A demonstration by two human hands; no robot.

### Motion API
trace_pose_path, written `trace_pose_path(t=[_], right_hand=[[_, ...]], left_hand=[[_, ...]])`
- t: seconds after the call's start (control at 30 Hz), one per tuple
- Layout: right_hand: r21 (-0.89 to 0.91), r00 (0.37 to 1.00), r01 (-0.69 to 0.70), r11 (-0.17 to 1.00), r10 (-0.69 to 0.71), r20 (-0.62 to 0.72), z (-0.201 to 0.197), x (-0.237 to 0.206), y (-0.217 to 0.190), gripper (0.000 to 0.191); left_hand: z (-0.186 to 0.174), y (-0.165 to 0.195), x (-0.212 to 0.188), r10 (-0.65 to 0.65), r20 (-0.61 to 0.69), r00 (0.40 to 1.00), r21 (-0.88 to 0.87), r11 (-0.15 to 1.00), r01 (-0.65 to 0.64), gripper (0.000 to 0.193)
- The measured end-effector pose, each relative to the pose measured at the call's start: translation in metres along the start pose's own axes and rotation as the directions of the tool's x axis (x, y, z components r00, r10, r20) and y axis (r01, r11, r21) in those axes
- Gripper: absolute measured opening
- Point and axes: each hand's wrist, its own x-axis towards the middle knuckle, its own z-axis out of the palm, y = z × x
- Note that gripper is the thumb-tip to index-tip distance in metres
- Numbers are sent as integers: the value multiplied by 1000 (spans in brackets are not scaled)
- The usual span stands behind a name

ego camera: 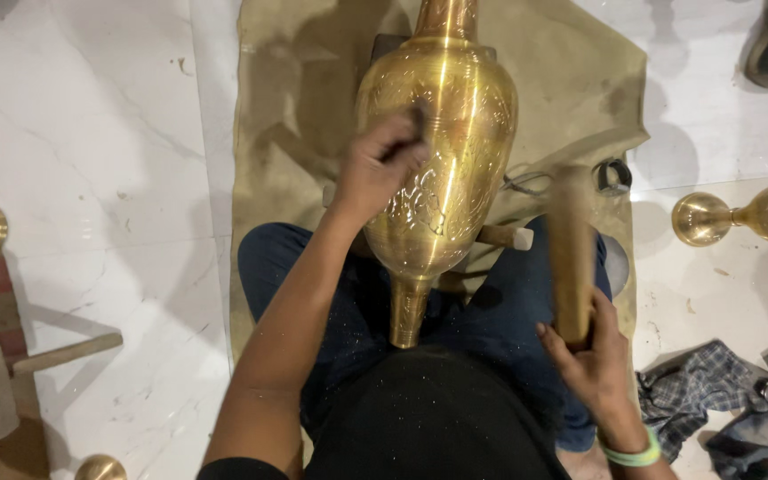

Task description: The person sits cross-legged on the floor with a large brass vase held between their legs. They hold a small chisel against the vase's engraved surface and repeatedly strike it with a wooden mallet, repositioning the chisel to work across the decorative pattern.

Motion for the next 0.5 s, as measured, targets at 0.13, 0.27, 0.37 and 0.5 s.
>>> trace_pose_path(t=[0.13,0.27,0.37,0.5], right_hand=[[150,987,74,986,-51,-153,31,-3,29,49],[158,991,7,987,15,-132,41,11,36,47],[307,987,61,950,-11,-162,35,20,29,46],[360,963,172,917,-81,-256,36,24,21,41]], left_hand=[[5,0,-11,-134,-58,989,-146,981,124,43],[20,7,-18,22,4,1000,141,990,-22,45],[27,12,-17,-35,-70,997,91,995,41,43],[35,15,-18,-42,-178,983,91,994,59,44]])
